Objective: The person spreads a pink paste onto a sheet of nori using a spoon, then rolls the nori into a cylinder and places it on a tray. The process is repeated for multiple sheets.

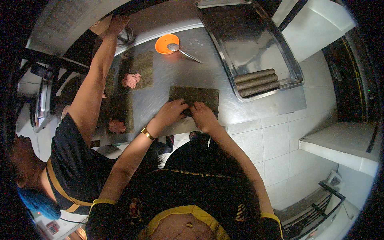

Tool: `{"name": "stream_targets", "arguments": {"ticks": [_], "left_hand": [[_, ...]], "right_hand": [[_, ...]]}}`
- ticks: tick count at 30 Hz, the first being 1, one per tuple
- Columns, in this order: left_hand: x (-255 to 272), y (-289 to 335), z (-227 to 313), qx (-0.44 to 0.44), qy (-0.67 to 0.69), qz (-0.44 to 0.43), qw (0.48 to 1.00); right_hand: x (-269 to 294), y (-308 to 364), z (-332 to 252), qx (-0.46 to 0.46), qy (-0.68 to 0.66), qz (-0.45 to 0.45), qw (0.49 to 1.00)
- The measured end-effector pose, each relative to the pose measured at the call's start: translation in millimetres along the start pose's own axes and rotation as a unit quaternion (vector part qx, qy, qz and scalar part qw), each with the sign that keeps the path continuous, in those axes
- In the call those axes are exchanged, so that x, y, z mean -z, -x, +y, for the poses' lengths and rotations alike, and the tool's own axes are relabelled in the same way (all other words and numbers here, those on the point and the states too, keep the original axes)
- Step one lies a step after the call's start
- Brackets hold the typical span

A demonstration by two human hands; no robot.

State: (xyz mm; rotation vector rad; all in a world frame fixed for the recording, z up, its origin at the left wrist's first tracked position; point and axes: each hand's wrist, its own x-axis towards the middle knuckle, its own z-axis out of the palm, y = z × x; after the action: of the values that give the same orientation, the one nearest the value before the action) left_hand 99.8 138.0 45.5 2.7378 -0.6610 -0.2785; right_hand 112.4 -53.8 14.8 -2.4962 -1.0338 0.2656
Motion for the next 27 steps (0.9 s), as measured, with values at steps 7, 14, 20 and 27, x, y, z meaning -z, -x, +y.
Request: {"name": "stream_targets", "arguments": {"ticks": [7, 14, 20, 27], "left_hand": [[9, -4, 4, 0.027, 0.005, -0.074, 0.997], [7, 0, 5, 0.034, 0.01, -0.049, 0.998], [10, 0, 12, 0.032, 0.004, -0.026, 0.999], [2, 3, 17, 0.04, -0.011, -0.014, 0.999]], "right_hand": [[-5, 0, 5, 0.008, 0.037, -0.027, 0.999], [10, 22, 14, -0.032, 0.012, 0.04, 0.999], [4, 28, 28, -0.017, 0.008, 0.019, 1.0], [9, 22, 19, 0.004, -0.02, 0.029, 0.999]]}}
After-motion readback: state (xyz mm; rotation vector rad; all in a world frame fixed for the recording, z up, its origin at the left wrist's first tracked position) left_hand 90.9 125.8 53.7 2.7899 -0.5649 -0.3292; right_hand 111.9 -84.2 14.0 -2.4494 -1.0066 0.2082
